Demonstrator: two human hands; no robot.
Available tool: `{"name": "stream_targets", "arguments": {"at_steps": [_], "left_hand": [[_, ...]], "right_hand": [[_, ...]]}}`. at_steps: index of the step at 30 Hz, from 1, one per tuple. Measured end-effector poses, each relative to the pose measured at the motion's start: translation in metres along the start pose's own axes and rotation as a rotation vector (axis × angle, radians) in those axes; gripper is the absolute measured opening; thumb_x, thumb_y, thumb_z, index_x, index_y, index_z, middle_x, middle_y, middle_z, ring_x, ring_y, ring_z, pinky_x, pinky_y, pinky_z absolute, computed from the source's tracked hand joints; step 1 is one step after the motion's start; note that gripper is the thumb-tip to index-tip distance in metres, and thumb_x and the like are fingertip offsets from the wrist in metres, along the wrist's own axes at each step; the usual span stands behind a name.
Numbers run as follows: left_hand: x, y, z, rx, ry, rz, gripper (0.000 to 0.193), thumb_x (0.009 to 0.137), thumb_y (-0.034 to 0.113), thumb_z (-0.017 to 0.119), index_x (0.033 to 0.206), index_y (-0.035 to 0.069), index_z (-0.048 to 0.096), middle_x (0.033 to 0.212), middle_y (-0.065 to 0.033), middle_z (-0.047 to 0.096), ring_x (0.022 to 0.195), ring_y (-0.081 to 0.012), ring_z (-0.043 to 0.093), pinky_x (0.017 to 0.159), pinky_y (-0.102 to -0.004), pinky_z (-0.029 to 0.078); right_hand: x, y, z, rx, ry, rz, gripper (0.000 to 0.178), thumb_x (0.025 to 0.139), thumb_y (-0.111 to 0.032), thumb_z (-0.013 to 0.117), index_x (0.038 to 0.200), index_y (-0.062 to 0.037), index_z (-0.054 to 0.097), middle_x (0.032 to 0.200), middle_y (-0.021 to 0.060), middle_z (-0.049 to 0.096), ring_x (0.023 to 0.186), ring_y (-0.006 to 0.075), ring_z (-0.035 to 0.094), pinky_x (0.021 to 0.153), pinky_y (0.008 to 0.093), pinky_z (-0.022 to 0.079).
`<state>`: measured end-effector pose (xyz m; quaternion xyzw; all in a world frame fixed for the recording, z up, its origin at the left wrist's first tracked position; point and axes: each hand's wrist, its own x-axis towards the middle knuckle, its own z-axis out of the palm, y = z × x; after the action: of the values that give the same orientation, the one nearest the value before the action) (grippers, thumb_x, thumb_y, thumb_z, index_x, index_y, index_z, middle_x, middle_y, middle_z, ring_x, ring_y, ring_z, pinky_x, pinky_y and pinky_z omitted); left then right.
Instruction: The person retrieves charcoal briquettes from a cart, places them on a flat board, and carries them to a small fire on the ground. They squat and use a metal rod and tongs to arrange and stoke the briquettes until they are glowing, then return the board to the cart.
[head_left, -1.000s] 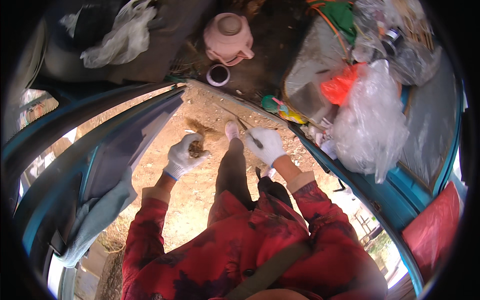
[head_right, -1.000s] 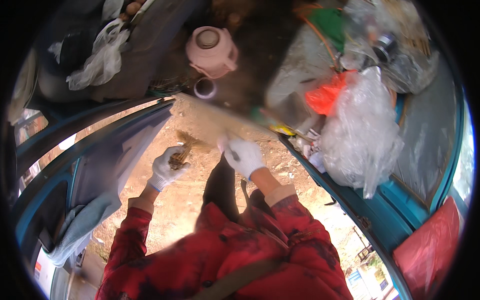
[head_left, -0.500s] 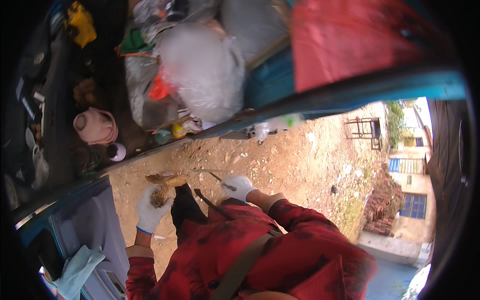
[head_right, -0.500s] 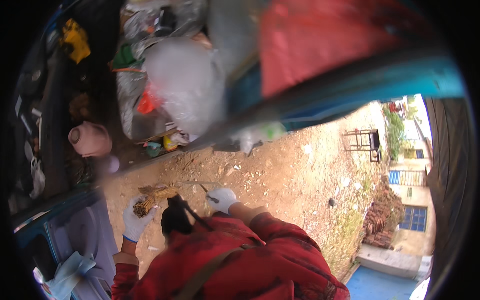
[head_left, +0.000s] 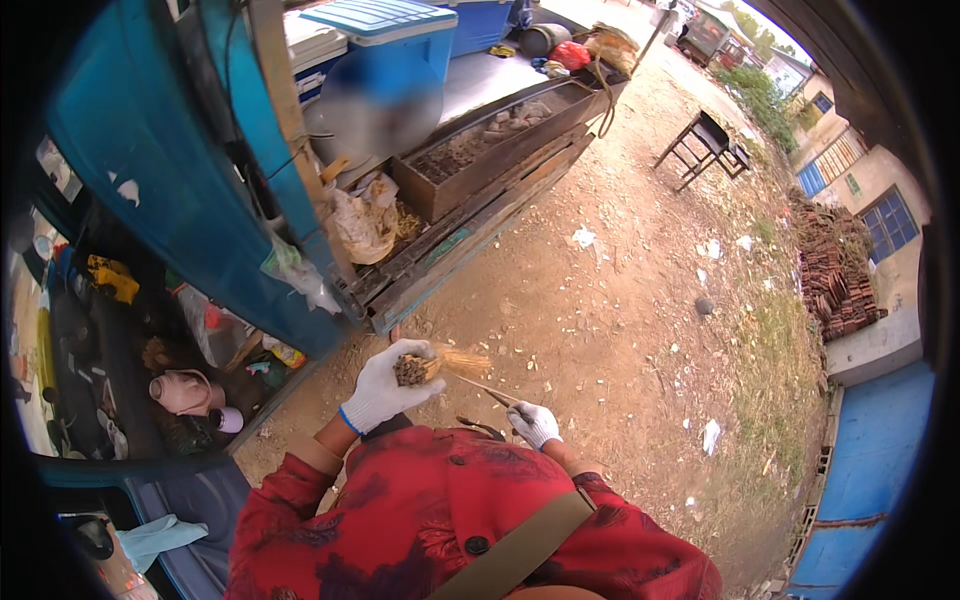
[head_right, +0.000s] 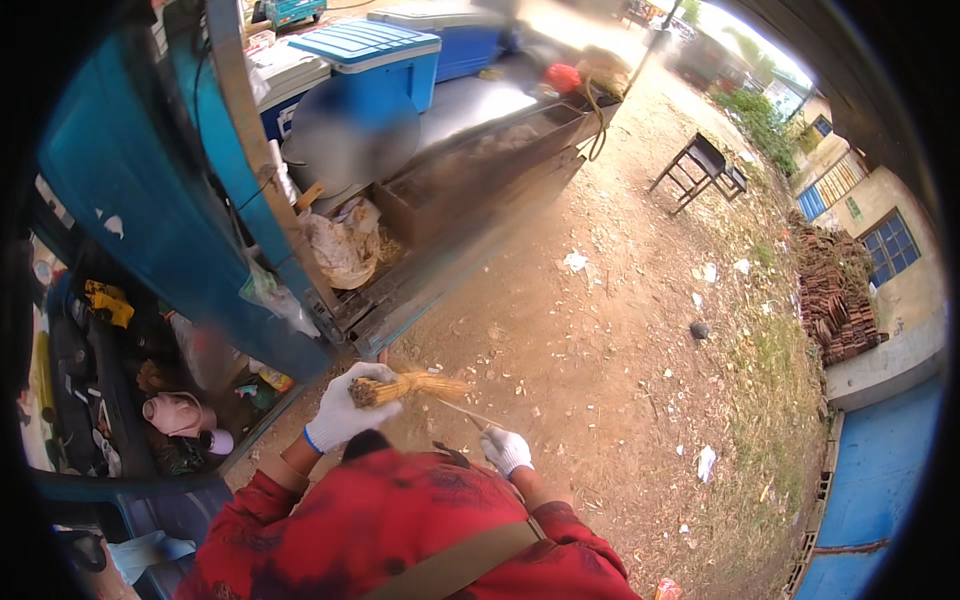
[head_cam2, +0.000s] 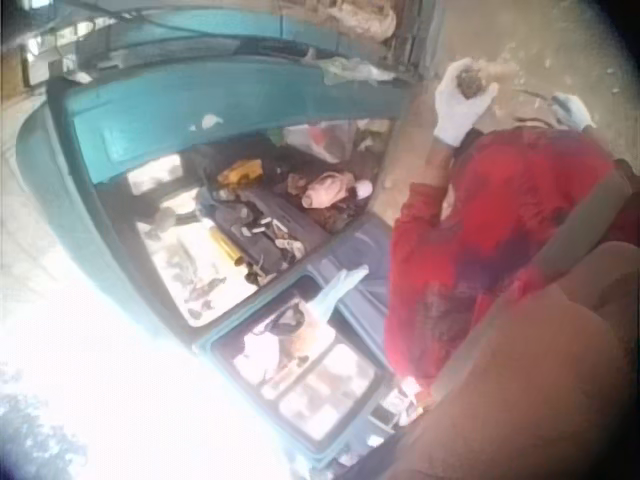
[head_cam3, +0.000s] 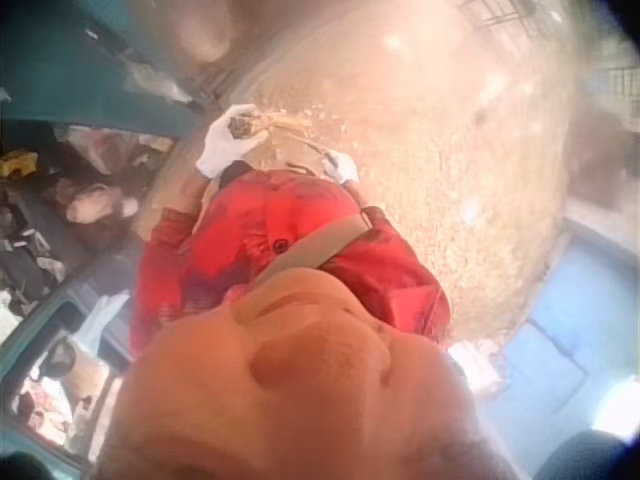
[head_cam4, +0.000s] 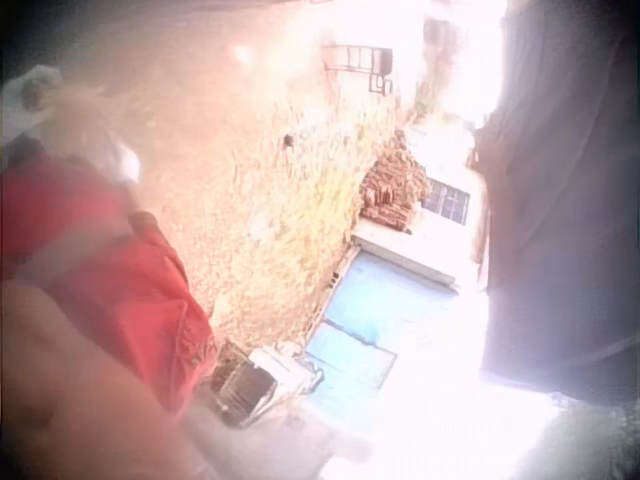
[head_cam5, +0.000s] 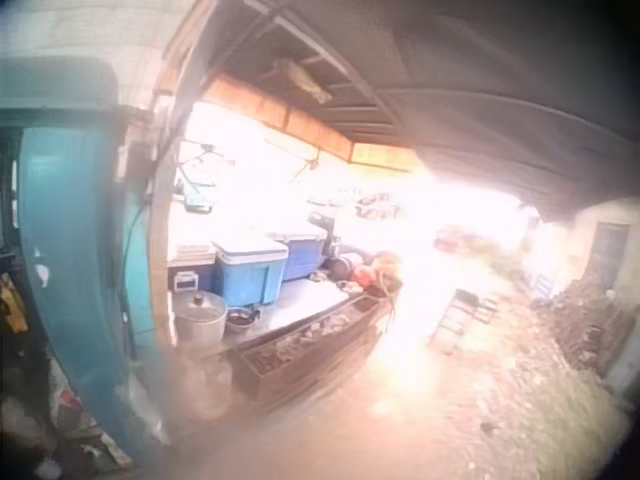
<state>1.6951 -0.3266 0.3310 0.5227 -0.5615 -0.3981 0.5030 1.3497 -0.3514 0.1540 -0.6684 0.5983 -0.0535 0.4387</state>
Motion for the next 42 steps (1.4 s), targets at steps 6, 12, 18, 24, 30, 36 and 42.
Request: {"name": "stream_targets", "arguments": {"at_steps": [6, 12, 18, 24, 30, 36, 42], "left_hand": [[0.114, 0.037, 0.084, -0.129, -0.171, 0.413, 0.052, 0.07, 0.008, 0.087, 0.113, 0.004, 0.058, 0.114, -0.0127, 0.065, 0.107, -0.0224, 0.064, 0.09, -0.0335, 0.052], [0.245, 0.031, 0.138, -0.037, -0.176, 0.742, 0.057, 0.07, 0.01, 0.087, 0.118, 0.009, 0.057, 0.117, -0.0174, 0.064, 0.102, -0.0311, 0.068, 0.078, -0.0323, 0.057], [0.427, 0.033, 0.171, 0.185, -0.18, 0.883, 0.057, 0.074, 0.029, 0.084, 0.121, 0.013, 0.056, 0.12, -0.0115, 0.064, 0.092, -0.0282, 0.069, 0.064, -0.0317, 0.054], [0.613, 0.047, 0.232, 0.356, -0.102, 0.969, 0.057, 0.072, 0.024, 0.086, 0.119, 0.01, 0.058, 0.116, -0.0148, 0.065, 0.094, -0.0301, 0.07, 0.07, -0.0335, 0.058], [0.799, 0.036, 0.303, 0.526, 0.017, 1.044, 0.049, 0.074, 0.026, 0.084, 0.115, 0.01, 0.063, 0.12, -0.0147, 0.065, 0.095, -0.0311, 0.07, 0.073, -0.0335, 0.057], [0.981, 0.046, 0.353, 0.615, 0.181, 1.003, 0.056, 0.068, 0.015, 0.081, 0.12, 0.01, 0.062, 0.123, -0.0105, 0.064, 0.1, -0.0293, 0.068, 0.078, -0.0329, 0.058], [1.16, 0.056, 0.356, 0.866, 0.319, 0.882, 0.048, 0.076, 0.021, 0.081, 0.118, 0.016, 0.06, 0.12, -0.002, 0.065, 0.097, -0.0235, 0.069, 0.077, -0.0319, 0.057]], "right_hand": [[-0.018, 0.109, -0.043, 0.204, 0.187, 0.377, 0.028, 0.091, -0.032, 0.057, 0.104, -0.0115, 0.071, 0.071, 0.0106, 0.071, 0.067, 0.0216, 0.072, 0.067, 0.0342, 0.055], [-0.021, 0.236, -0.074, 0.336, 0.538, 0.52, 0.025, 0.085, -0.026, 0.057, 0.085, -0.0039, 0.07, 0.073, 0.0158, 0.067, 0.065, 0.0258, 0.065, 0.065, 0.038, 0.051], [-0.001, 0.378, -0.135, 0.068, 0.605, 0.972, 0.027, 0.081, -0.025, 0.055, 0.073, -0.0007, 0.066, 0.069, 0.0128, 0.069, 0.061, 0.0243, 0.064, 0.058, 0.0412, 0.047], [0.023, 0.424, -0.214, -0.371, 0.531, 0.956, 0.03, 0.08, -0.027, 0.053, 0.077, -0.0009, 0.067, 0.074, 0.0157, 0.069, 0.067, 0.0318, 0.068, 0.058, 0.0448, 0.049], [0.122, 0.436, -0.353, -0.157, 0.747, 1.04, 0.024, 0.082, -0.024, 0.055, 0.084, -0.002, 0.066, 0.075, 0.0144, 0.068, 0.064, 0.0291, 0.067, 0.056, 0.0419, 0.05], [0.318, 0.436, -0.499, 0.349, 0.934, 0.848, 0.02, 0.085, -0.021, 0.057, 0.091, -0.0031, 0.064, 0.076, 0.0131, 0.067, 0.062, 0.0264, 0.066, 0.054, 0.0391, 0.051], [0.483, 0.379, -0.64, 0.963, 0.933, 0.522, 0.018, 0.088, -0.018, 0.059, 0.098, -0.0041, 0.063, 0.078, 0.0118, 0.065, 0.06, 0.0238, 0.064, 0.052, 0.0362, 0.053]]}}
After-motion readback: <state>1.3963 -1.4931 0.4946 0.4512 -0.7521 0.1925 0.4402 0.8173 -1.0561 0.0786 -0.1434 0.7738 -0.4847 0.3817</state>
